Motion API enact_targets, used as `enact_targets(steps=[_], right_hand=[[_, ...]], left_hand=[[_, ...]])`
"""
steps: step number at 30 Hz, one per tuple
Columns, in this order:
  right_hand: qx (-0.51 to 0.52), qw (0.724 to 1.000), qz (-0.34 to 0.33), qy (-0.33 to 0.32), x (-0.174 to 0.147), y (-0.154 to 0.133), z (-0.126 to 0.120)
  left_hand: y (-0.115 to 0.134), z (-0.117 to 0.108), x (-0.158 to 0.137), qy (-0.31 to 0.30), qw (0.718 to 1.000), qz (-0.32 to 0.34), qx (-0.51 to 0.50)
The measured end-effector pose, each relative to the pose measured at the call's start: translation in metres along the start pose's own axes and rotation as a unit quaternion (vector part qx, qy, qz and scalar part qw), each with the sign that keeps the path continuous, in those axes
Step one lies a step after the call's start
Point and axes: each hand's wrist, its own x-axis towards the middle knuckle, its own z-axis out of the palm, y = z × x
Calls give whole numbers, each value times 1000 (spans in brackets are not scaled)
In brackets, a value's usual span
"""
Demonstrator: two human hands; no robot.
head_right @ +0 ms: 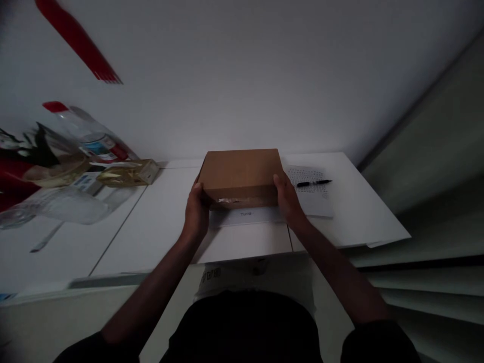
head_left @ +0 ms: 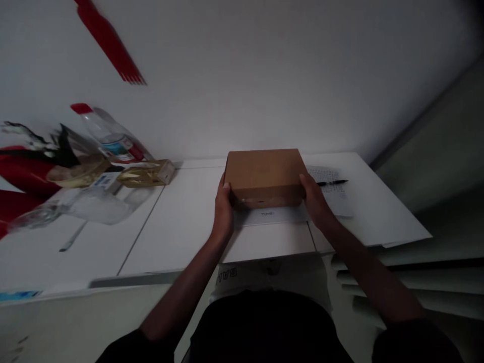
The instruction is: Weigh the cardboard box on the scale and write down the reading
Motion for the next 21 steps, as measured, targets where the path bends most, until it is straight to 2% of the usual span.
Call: enact_targets(steps=[4,12,18,20,21], right_hand=[[5,1000,26,8,0,-1,1],[-33,999,23,8,-2,2,2],[-47,999,14,-3,-2,7,-3],[-81,996,-7,28,-6,6,-8],[-104,993,-33,54,-10,3,-10]], left_hand=[[-2,0,-1,-3,1000,14,-4],[-9,-4,-2,14,1000,22,11],[-6,-10,-10,30,996,16,82],[3,-12,-17,45,990,58,124],[8,-12,-20,50,983,101,142]])
